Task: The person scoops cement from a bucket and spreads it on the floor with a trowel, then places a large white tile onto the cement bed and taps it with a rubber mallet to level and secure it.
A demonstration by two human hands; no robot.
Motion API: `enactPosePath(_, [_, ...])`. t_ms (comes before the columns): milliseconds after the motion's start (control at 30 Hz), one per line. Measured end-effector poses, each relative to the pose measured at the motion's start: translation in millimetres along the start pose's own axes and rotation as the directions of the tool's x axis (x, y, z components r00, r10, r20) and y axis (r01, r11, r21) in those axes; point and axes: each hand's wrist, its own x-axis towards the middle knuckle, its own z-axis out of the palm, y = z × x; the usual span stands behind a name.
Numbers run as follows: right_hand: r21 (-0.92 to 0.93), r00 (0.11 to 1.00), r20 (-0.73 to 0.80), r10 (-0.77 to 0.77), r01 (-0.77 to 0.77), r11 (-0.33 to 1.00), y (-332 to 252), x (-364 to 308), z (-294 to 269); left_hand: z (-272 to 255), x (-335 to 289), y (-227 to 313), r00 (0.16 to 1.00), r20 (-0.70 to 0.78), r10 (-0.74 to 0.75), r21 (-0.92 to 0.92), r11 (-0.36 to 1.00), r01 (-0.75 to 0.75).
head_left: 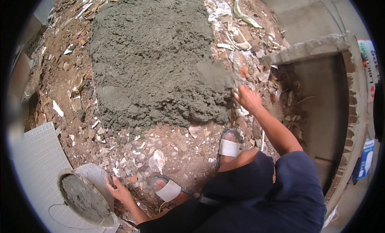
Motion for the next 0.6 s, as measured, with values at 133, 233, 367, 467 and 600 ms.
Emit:
enactPosePath(133, [0.244, 0.999, 0.031, 0.041, -0.047, 0.969, -11, 52, -5, -14, -20, 15, 0.996, -0.082, -0.042, 0.031, 0.999, 0.045])
enactPosePath(233, [0.364, 0.996, 0.083, -0.026, -0.006, 0.931, -2, 56, -33, -11, -40, 19, 0.991, -0.12, -0.063, 0.024, 0.998, 0.066])
enactPosePath(367, [0.327, 0.991, 0.131, -0.03, -0.014, 0.945, 9, 68, -45, 3, -57, 25, 0.993, -0.084, -0.083, -0.004, 0.997, 0.083])
enactPosePath(467, [0.189, 0.987, 0.159, 0.03, -0.061, 0.98, 12, 107, -37, 12, -57, 34, 0.998, -0.046, -0.042, 0.047, 0.998, 0.044])
enactPosePath(600, [0.139, 0.978, 0.208, -0.029, 0.0, 0.99, 45, 130, -62, 16, -51, 38, 1.0, -0.016, 0.023, 0.035, 0.999, -0.023])
